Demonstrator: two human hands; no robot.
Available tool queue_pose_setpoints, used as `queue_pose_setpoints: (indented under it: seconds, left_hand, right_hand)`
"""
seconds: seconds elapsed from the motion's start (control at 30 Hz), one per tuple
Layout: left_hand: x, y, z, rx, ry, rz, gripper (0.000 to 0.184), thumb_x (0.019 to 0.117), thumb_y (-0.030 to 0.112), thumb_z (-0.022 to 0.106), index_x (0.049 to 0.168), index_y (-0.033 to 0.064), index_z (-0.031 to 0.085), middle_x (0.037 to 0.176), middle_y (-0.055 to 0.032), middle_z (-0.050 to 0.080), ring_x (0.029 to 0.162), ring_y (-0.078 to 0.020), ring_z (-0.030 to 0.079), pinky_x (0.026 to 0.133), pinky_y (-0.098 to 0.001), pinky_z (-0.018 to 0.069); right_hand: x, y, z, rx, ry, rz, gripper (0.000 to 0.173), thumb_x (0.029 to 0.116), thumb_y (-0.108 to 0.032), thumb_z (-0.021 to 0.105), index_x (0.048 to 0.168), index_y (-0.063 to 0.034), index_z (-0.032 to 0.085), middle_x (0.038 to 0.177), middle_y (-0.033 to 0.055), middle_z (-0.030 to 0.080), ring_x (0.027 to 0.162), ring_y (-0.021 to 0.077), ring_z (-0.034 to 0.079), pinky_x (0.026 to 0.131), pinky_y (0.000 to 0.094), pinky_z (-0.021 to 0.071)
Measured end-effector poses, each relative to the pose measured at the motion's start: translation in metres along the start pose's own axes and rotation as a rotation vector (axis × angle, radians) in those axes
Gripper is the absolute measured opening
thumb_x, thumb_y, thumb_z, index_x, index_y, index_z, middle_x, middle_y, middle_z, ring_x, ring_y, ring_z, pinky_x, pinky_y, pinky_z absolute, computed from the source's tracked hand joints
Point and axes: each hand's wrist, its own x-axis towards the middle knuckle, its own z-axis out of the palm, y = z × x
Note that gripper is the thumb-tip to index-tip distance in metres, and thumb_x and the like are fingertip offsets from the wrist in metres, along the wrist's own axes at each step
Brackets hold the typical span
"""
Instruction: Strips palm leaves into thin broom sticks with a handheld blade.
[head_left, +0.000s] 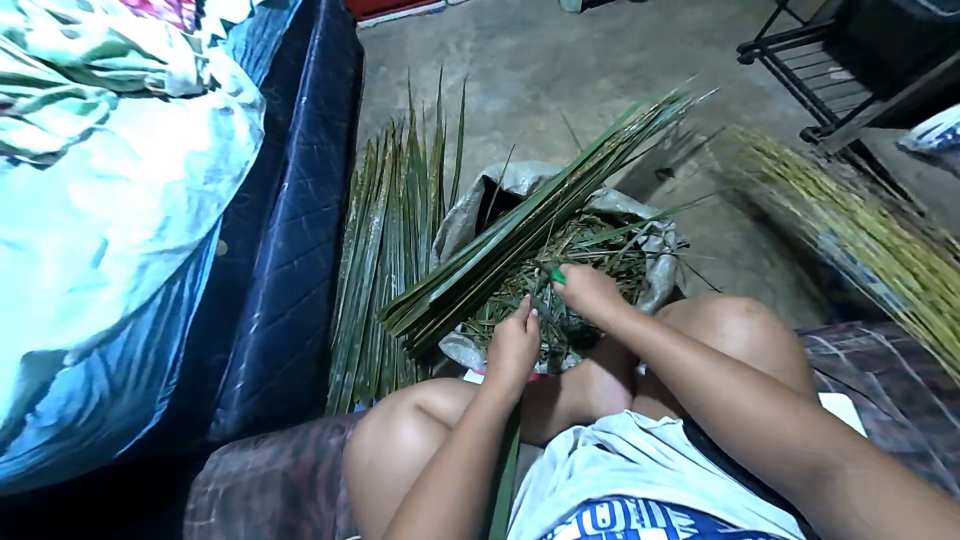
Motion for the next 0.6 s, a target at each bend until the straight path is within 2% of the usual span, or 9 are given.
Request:
queue_pose_setpoints:
  seconds: [0.13,0.23,0.33,0.5,0.6]
  left_hand:
    - [0.002,0.000,-0.006,0.003,0.025,-0.014,0.047,0.1129,0.025,0.033,0.154,0.0066,0.045,0.108,-0.0201,0.071,0.093,-0.0293,0.070,0.091,-0.0474,0.0542]
    - [-0.001,0.001,-0.006,0.053,0.028,-0.032,0.047,0.1127,0.027,0.032,0.154,0.0086,0.047,0.109,-0.0198,0.070,0.097,-0.0316,0.069,0.092,-0.0507,0.0526]
    - [-0.003,0.006,-0.006,0.088,-0.009,-0.027,0.049,0.1135,0.029,0.033,0.156,0.0059,0.042,0.120,-0.0229,0.069,0.109,-0.0351,0.068,0.099,-0.0528,0.0508]
    - [-0.003,0.006,-0.001,0.081,-0.006,0.009,0.048,0.1131,0.028,0.034,0.158,0.0123,0.041,0.115,-0.0208,0.070,0.100,-0.0332,0.069,0.095,-0.0510,0.0526]
    - [-0.006,0.003,0.000,0.006,-0.031,0.022,0.048,0.1133,0.027,0.034,0.157,0.0108,0.042,0.108,-0.0197,0.071,0.090,-0.0292,0.069,0.089,-0.0469,0.0544]
  right_hand:
    - [-0.026,-0.006,0.019,0.065,-0.171,-0.099,0.036,0.1094,-0.030,0.046,0.115,-0.0002,0.064,0.107,0.0219,0.066,0.103,0.0369,0.065,0.088,0.0577,0.0495]
    - [-0.030,-0.011,0.023,0.008,-0.179,-0.071,0.036,0.1099,-0.031,0.045,0.117,-0.0009,0.064,0.111,0.0218,0.067,0.108,0.0368,0.065,0.090,0.0579,0.0496]
    - [-0.019,-0.013,0.019,-0.106,-0.084,-0.031,0.036,0.1086,-0.030,0.049,0.125,-0.0017,0.063,0.124,0.0222,0.068,0.120,0.0391,0.064,0.096,0.0603,0.0492]
    - [0.005,-0.003,0.003,-0.095,0.097,0.060,0.038,0.1086,-0.029,0.050,0.131,-0.0005,0.061,0.127,0.0241,0.067,0.122,0.0413,0.064,0.097,0.0614,0.0495]
    - [0.011,0.005,-0.008,-0.032,0.088,0.082,0.037,0.1087,-0.030,0.048,0.130,-0.0022,0.062,0.126,0.0234,0.067,0.121,0.0399,0.064,0.097,0.0607,0.0486]
